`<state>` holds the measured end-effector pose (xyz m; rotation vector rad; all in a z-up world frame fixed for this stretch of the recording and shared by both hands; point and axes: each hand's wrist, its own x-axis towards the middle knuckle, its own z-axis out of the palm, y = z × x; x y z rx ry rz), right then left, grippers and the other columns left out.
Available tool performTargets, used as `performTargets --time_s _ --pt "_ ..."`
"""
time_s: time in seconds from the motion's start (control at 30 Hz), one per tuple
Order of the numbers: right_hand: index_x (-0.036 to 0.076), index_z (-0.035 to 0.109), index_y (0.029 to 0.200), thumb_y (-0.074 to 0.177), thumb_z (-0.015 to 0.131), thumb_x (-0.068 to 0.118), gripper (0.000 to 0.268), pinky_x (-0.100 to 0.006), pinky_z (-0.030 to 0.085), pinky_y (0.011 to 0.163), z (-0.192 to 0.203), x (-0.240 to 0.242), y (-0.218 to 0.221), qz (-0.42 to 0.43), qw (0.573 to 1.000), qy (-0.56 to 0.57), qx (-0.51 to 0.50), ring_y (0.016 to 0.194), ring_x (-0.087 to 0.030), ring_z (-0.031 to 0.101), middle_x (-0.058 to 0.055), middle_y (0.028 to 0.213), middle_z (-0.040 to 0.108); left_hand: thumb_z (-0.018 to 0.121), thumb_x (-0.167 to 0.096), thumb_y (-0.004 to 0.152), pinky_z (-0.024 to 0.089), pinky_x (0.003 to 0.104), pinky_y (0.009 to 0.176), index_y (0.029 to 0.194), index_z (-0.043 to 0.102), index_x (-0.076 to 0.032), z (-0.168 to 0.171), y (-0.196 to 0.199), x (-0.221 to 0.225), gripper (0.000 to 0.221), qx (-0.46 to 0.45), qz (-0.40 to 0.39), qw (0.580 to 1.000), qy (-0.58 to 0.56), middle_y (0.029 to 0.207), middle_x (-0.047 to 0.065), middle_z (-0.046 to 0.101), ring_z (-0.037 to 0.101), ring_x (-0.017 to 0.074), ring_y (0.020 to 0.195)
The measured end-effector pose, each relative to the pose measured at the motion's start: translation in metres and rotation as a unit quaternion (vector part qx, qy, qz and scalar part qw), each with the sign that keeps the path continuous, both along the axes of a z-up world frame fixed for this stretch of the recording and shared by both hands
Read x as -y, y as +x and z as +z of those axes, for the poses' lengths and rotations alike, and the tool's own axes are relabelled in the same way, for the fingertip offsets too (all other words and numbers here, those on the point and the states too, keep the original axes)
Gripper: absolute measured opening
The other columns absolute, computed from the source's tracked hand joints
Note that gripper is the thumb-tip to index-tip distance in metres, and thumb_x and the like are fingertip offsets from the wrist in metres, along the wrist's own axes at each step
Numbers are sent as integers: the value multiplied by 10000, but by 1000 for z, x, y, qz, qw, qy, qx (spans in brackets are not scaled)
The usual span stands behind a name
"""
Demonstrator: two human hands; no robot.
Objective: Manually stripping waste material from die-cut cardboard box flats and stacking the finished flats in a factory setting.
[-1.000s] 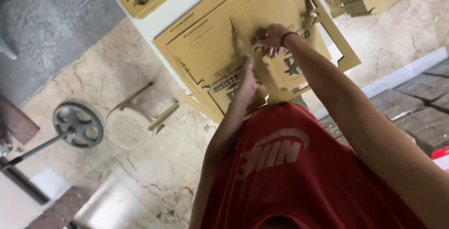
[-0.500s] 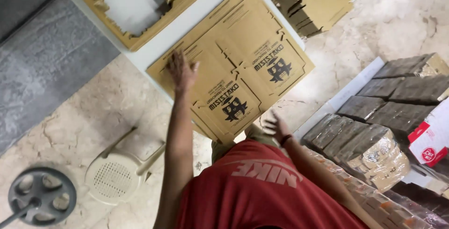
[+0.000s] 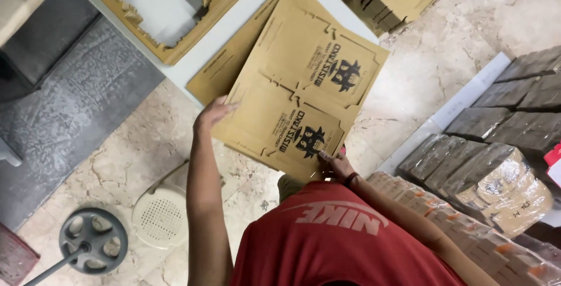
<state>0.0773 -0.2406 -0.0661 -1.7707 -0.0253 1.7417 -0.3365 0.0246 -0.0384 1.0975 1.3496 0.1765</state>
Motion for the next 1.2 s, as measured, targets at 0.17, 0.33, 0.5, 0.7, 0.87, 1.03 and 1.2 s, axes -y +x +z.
performTargets --time_s 0.17,0.33,0.5,0.7,0.87,1.03,1.2 --pt "72 740 1197 890 842 362 435 -458 572 870 49 -14 20 187 969 89 137 949 -305 705 -191 1030 752 759 -234 917 519 524 991 1444 581 -83 42 8 83 576 30 152 988 8 1301 247 657 644 332 1165" --pt "-32 562 1372 872 778 594 831 -541 302 1182 71 -7 57 283 939 102 169 1376 -433 393 -308 1404 473 760 -301 923 260 549 1198 1613 275 -54 120 35 168 879 -25 246 968 -31 1577 291 323 335 414 1450" --pt "30 747 1129 871 856 428 486 -447 570 863 90 -63 92 255 946 154 131 912 -301 705 -197 927 729 793 -437 902 63 642 1230 1669 174 -154 116 82 245 1025 -87 367 923 -77 1711 229 65 88 474 1546" --pt "47 628 1345 899 506 54 463 -455 521 985 96 -82 151 -111 962 126 -214 1090 -298 676 -101 1197 689 887 -444 809 215 650 1210 1607 369 -222 70 205 320 977 124 594 791 -77 1657 230 243 249 427 1523" --pt "202 311 1622 965 576 182 709 -650 499 1004 98 -14 155 14 972 98 -212 1305 -431 578 -172 1497 549 697 -432 984 482 559 1072 1358 626 -125 -22 279 370 489 342 693 623 -123 1349 158 661 652 365 1186" --pt "117 323 1575 977 624 344 706 -535 552 814 72 20 129 130 972 84 -179 1128 -436 619 -245 1353 551 750 -404 952 534 483 1024 1262 674 -88 64 366 325 450 353 663 636 -175 1277 165 710 685 321 1140" --pt "10 695 1212 934 800 346 449 -451 579 863 72 10 128 228 950 197 77 1035 -330 714 -229 1103 739 738 -363 986 501 457 1062 1256 648 -31 25 351 319 437 402 583 663 -243 1281 170 699 662 307 1165"
